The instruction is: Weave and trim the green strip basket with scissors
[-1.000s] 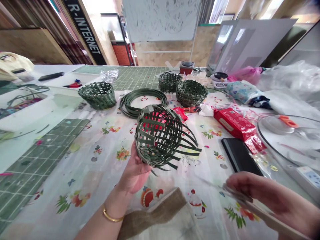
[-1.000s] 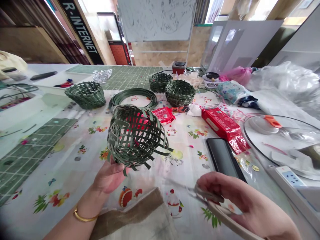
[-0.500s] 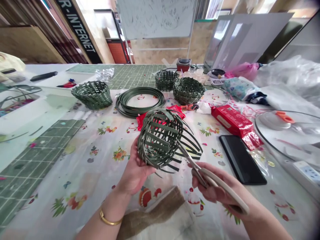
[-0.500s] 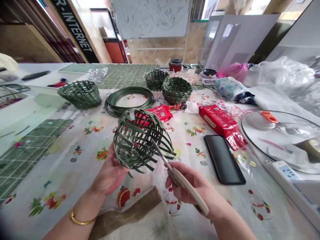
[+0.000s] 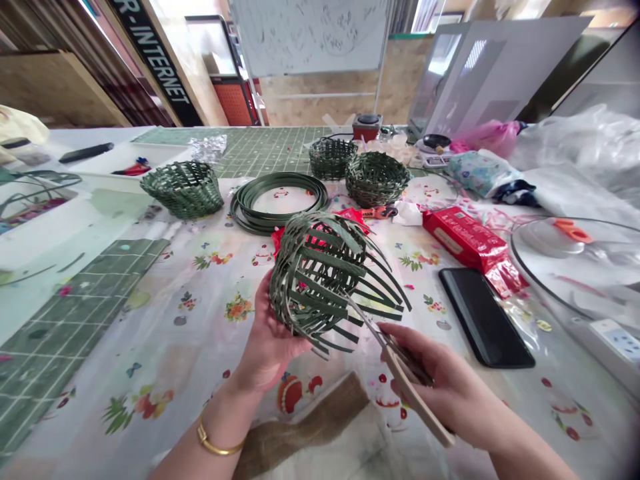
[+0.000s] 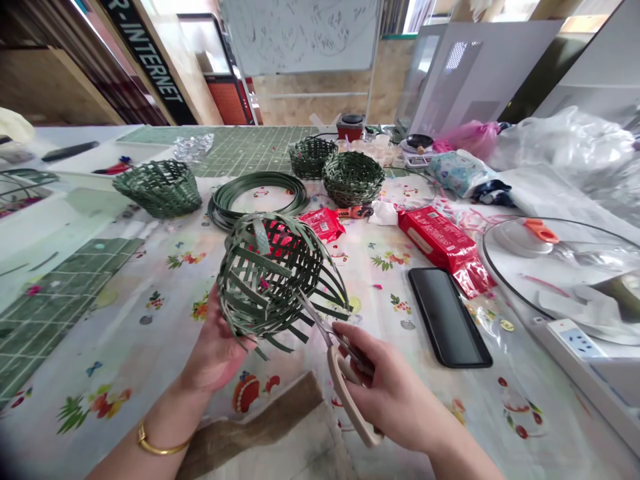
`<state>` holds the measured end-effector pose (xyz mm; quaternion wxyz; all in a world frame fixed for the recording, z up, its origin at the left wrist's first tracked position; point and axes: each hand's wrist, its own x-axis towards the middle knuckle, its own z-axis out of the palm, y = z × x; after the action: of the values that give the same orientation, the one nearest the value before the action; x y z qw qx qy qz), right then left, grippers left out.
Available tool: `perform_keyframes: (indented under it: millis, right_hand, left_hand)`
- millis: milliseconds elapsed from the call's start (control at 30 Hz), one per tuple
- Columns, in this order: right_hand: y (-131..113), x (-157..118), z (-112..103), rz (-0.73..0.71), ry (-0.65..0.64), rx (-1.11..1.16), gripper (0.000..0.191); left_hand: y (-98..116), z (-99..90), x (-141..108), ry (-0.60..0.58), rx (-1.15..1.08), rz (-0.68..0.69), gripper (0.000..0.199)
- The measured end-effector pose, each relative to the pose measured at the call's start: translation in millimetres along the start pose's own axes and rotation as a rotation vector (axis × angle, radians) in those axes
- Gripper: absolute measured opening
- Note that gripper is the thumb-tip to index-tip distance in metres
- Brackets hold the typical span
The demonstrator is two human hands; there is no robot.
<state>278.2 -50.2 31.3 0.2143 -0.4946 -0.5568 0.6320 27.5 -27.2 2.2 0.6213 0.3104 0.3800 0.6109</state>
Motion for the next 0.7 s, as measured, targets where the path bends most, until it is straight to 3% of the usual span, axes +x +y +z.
perform_keyframes:
  millis: [333, 567, 700]
  right_hand:
    - [0.2, -6.4, -9.4, -0.076, 0.022, -0.001, 0.059]
    - [2.7, 0.7, -6.5, -0.207, 0.190, -0.403, 0.055]
    - [5.7, -2.1, -10.8, -0.333, 0.238, -0.322, 0.056]
  left_hand:
    - [-0.8, 1.5, 2.9, 0.051, -0.033, 0.025, 0.087]
    - [-2.6, 1.7, 3.4, 0.077, 0.020, 0.091, 0.093]
    - [-3.1, 1.8, 1.6, 0.056, 0.087, 0.117, 0.096]
